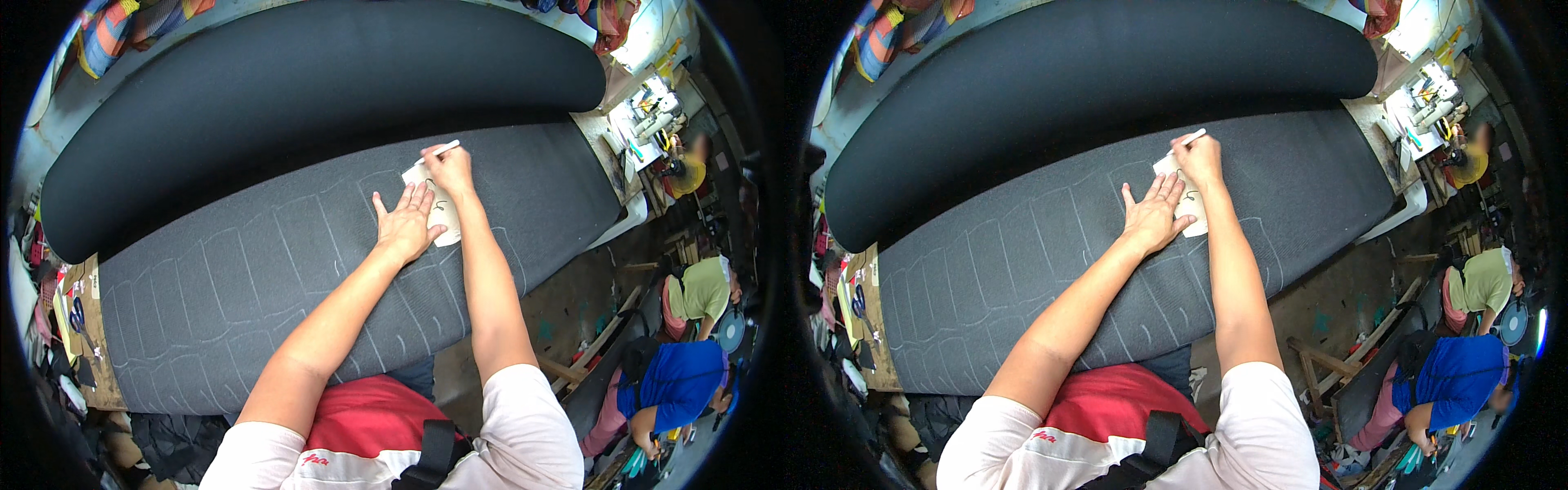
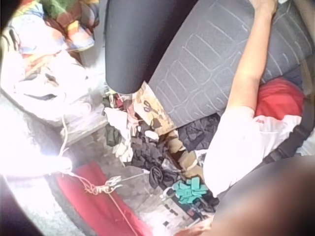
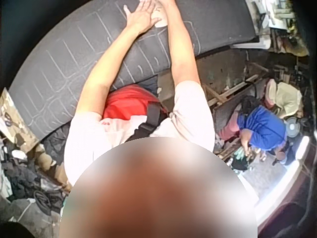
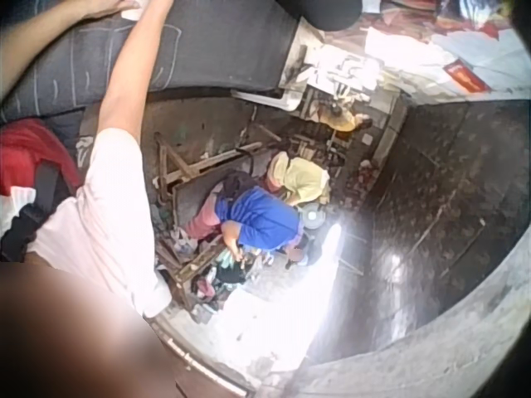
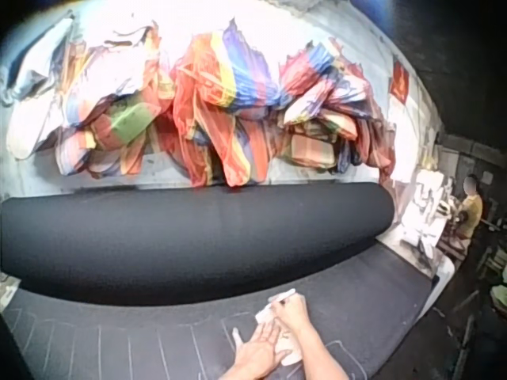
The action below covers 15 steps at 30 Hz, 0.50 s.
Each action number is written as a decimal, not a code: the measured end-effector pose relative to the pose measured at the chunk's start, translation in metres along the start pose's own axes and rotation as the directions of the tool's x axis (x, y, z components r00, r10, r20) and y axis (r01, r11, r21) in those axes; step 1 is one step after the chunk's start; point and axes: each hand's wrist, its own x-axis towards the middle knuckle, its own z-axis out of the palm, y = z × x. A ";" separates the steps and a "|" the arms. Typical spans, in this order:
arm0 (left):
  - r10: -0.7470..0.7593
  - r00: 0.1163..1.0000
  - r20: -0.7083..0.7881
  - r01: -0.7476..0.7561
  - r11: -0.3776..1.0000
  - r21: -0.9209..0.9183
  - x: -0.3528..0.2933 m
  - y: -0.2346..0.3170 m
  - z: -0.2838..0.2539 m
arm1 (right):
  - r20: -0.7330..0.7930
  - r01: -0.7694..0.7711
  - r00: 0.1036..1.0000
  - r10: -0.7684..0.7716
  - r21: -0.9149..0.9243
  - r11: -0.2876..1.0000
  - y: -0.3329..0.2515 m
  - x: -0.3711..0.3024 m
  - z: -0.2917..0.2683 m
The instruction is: The person uses a small rectangular template and a white marking tool to trace outlines onto a large roll of black fabric. They reposition the template repeatedly to create a grid of marked sections and briefly use scissors to trim a small piece of paper.
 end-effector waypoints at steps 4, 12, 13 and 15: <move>-0.018 1.000 0.020 0.017 1.000 0.014 0.001 0.002 0.000 | -0.102 -0.192 0.975 0.195 0.039 0.981 0.009 0.012 -0.004; -0.032 0.999 0.041 0.033 0.999 -0.006 0.002 0.002 0.000 | 0.037 0.049 0.998 -0.044 -0.161 0.986 0.018 -0.071 -0.066; -0.030 0.999 0.040 0.031 0.999 -0.010 0.002 0.001 0.001 | 0.036 0.007 0.999 -0.003 -0.124 0.992 0.017 -0.089 -0.078; -0.033 0.999 0.034 0.033 0.999 0.006 0.003 0.001 0.002 | 0.007 -0.103 0.995 0.104 -0.091 0.991 0.011 -0.117 -0.093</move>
